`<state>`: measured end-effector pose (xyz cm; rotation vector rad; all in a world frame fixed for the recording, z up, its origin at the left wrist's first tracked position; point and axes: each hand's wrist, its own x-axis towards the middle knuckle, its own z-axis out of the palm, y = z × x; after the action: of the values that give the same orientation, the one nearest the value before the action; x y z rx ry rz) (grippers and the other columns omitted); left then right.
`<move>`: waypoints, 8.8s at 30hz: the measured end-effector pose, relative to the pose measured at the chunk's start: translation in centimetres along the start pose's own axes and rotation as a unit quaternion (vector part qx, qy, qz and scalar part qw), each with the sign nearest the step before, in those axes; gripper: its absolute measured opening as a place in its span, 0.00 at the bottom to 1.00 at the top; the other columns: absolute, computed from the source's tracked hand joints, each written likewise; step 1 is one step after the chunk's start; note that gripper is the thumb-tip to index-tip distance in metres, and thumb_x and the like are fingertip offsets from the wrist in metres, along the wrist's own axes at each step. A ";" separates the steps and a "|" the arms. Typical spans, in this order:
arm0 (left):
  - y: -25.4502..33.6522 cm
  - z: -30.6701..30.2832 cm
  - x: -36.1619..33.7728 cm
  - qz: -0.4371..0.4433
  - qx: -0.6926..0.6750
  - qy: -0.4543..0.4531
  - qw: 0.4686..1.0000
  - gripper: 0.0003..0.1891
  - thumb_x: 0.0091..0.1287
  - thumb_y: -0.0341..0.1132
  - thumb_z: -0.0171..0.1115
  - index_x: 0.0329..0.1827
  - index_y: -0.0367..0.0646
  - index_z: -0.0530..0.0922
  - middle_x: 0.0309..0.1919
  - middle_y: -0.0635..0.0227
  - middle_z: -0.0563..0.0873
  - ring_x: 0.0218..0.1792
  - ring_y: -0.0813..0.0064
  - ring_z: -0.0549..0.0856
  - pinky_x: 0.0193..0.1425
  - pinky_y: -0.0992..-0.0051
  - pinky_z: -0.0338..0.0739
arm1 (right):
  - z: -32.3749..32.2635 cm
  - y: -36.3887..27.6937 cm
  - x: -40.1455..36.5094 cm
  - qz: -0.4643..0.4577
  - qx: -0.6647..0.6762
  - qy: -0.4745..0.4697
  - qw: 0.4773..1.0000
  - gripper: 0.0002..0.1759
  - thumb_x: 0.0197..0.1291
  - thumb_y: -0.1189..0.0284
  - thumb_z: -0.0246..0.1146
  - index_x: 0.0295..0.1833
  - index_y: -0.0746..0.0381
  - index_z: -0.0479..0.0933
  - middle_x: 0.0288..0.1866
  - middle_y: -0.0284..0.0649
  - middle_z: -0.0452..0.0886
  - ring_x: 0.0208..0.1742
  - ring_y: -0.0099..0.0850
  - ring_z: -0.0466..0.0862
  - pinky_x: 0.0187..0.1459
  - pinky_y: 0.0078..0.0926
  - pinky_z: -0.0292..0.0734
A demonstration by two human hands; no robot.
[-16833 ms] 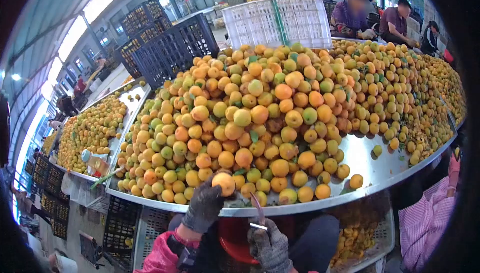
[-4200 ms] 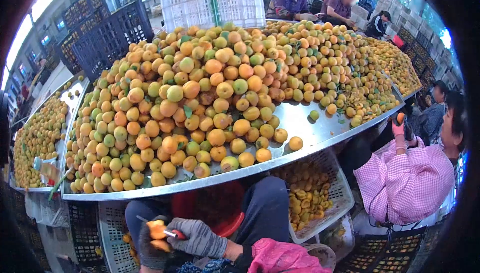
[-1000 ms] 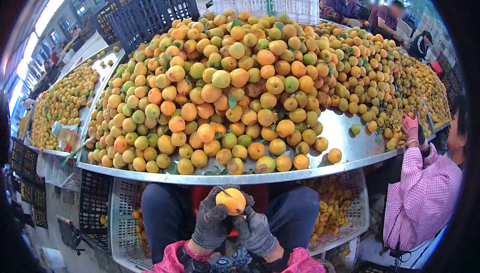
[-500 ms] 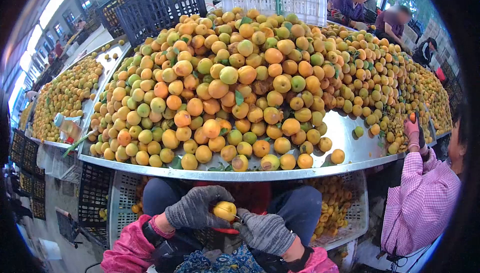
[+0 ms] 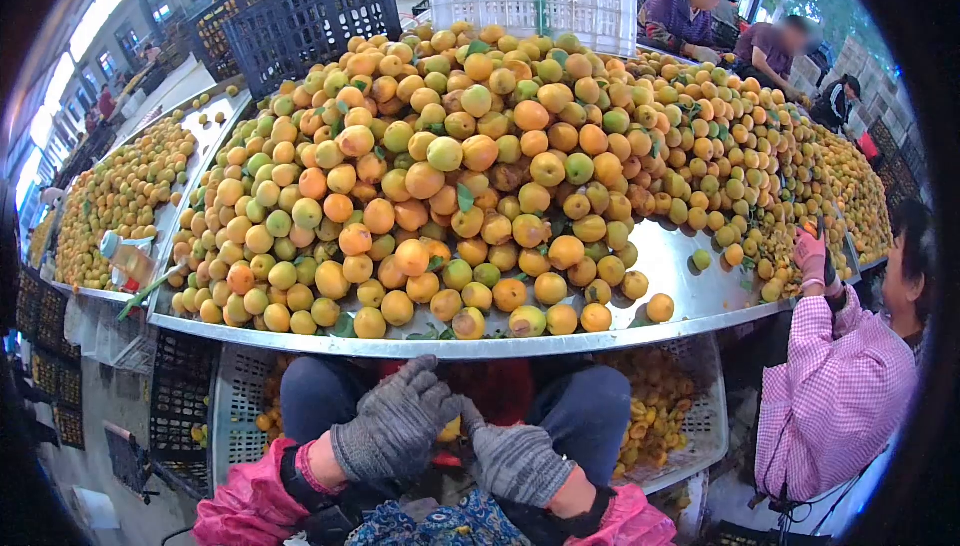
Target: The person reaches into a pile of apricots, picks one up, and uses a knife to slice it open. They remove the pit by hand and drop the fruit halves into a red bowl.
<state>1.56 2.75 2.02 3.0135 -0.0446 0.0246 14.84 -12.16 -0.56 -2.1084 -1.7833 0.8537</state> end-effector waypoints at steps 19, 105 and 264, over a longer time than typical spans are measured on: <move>3.6 6.0 -0.7 -0.305 -0.592 0.243 0.705 0.29 0.59 0.38 0.74 0.60 0.38 0.71 0.43 0.62 0.84 0.44 0.73 0.85 0.49 0.71 0.81 | 2.8 2.0 0.9 -0.056 0.185 0.127 0.973 0.41 0.61 0.63 0.63 0.76 0.61 0.54 0.34 0.52 0.82 0.24 0.47 0.83 0.27 0.41 0.78; 9.1 17.5 -3.3 -0.399 -0.736 0.347 0.422 0.17 0.76 0.42 0.52 0.60 0.42 0.75 0.45 0.68 0.86 0.43 0.76 0.83 0.48 0.72 0.79 | 7.9 -3.0 3.2 0.101 0.596 0.252 0.755 0.13 0.62 0.62 0.67 0.38 0.62 0.80 0.27 0.30 0.81 0.26 0.18 0.79 0.26 0.17 0.72; 0.9 2.4 -1.8 -0.228 -0.619 0.146 0.737 0.30 0.45 0.41 0.81 0.51 0.38 0.79 0.46 0.63 0.85 0.49 0.73 0.84 0.57 0.71 0.78 | 1.2 1.2 -3.3 -0.047 0.140 0.165 0.975 0.22 0.59 0.67 0.64 0.57 0.64 0.75 0.30 0.46 0.84 0.30 0.46 0.84 0.31 0.39 0.79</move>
<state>-0.20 1.59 -0.28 1.5751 0.4987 0.2882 14.85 -15.81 -1.30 -1.8423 -1.4826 0.6409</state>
